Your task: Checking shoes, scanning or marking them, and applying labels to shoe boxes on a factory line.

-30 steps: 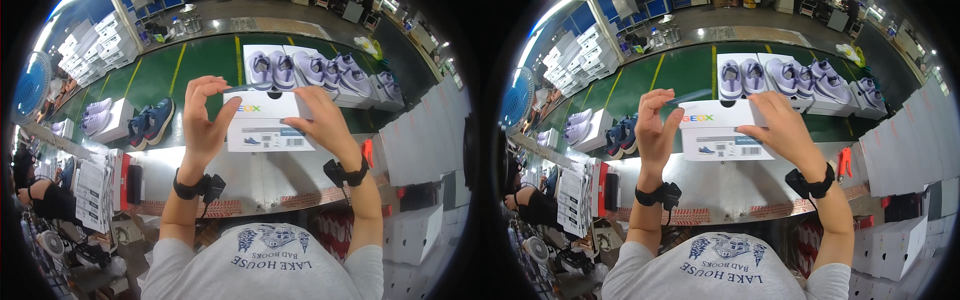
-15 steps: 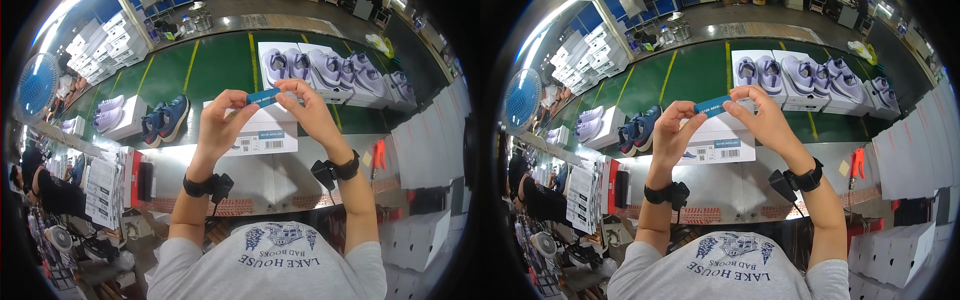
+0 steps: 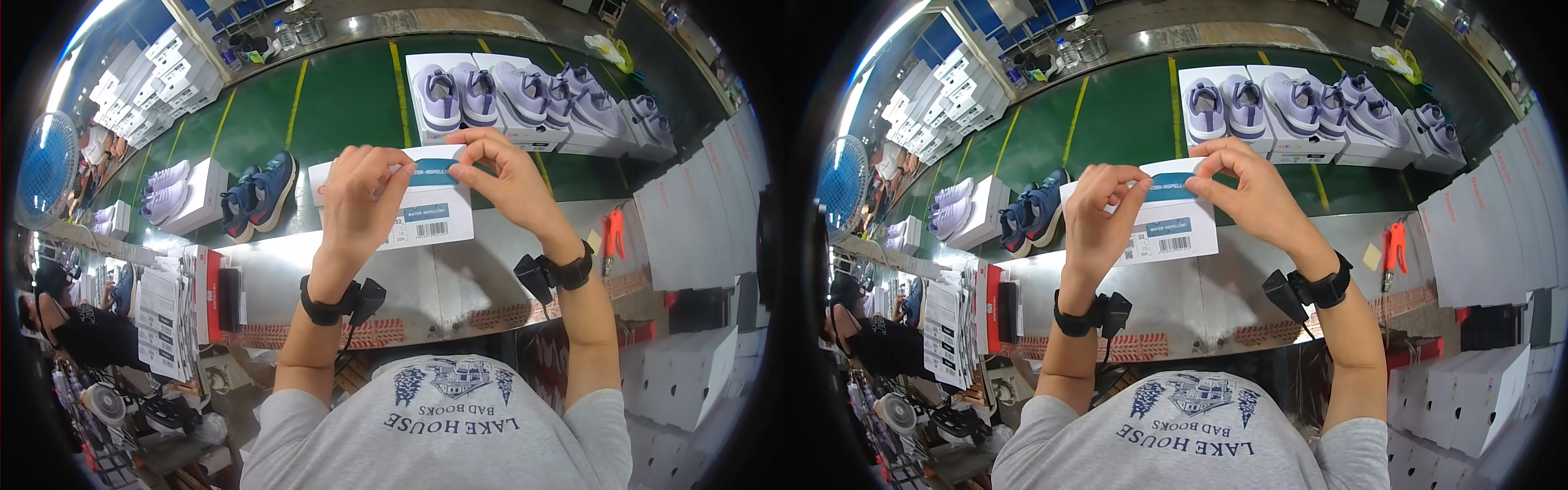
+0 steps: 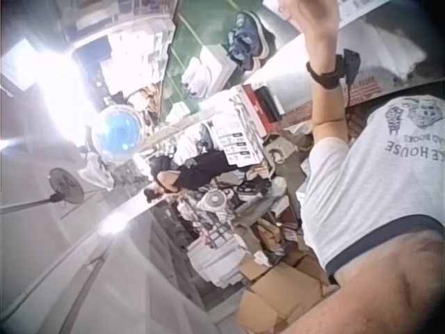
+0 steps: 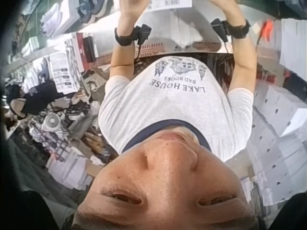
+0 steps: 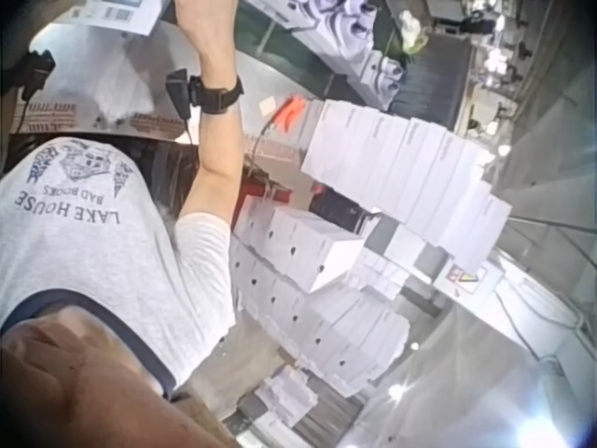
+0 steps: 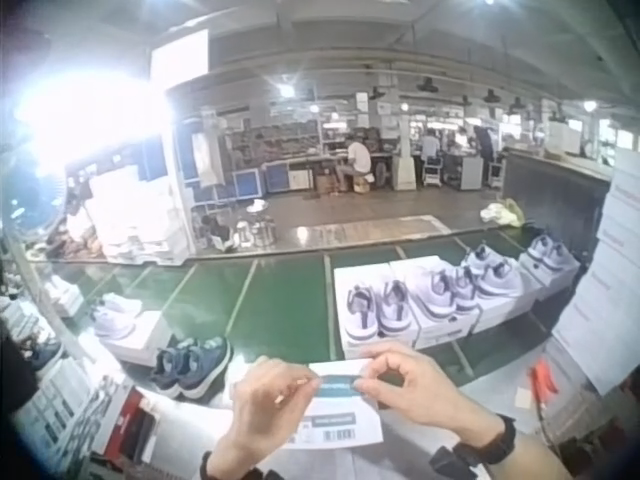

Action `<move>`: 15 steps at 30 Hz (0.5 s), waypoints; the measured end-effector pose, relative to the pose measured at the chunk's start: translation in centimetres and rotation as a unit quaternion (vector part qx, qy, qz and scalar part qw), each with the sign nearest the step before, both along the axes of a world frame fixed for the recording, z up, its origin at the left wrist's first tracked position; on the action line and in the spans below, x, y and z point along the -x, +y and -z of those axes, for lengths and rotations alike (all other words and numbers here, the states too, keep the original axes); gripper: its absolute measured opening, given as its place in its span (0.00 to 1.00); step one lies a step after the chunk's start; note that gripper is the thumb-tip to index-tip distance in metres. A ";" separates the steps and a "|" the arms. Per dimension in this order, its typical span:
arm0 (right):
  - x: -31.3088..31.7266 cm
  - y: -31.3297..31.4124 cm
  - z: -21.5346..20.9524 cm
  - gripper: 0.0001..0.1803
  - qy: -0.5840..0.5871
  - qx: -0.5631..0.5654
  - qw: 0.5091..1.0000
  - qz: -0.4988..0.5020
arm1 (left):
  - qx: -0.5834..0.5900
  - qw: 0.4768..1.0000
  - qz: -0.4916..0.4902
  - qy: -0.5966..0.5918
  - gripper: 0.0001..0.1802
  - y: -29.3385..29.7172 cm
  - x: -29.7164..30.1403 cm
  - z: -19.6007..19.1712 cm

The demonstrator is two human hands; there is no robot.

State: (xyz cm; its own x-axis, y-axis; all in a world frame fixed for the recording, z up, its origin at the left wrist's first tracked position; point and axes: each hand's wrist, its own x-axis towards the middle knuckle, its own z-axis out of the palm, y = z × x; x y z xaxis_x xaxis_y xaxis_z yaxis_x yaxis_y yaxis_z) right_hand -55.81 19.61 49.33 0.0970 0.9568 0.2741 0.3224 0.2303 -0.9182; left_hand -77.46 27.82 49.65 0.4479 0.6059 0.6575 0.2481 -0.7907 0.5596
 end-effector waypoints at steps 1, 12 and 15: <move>-0.2 0.0 0.1 0.09 0.002 0.001 1.000 0.001 | 0.001 1.000 0.001 0.002 0.04 0.0 0.1 0.1; -0.2 -0.1 -0.8 0.09 0.009 0.023 1.000 -0.006 | -0.051 0.999 0.010 0.000 0.05 0.7 0.1 -0.2; -0.1 -0.1 -0.7 0.09 0.003 0.018 1.000 -0.002 | -0.040 0.999 0.006 0.008 0.05 0.7 0.2 -0.2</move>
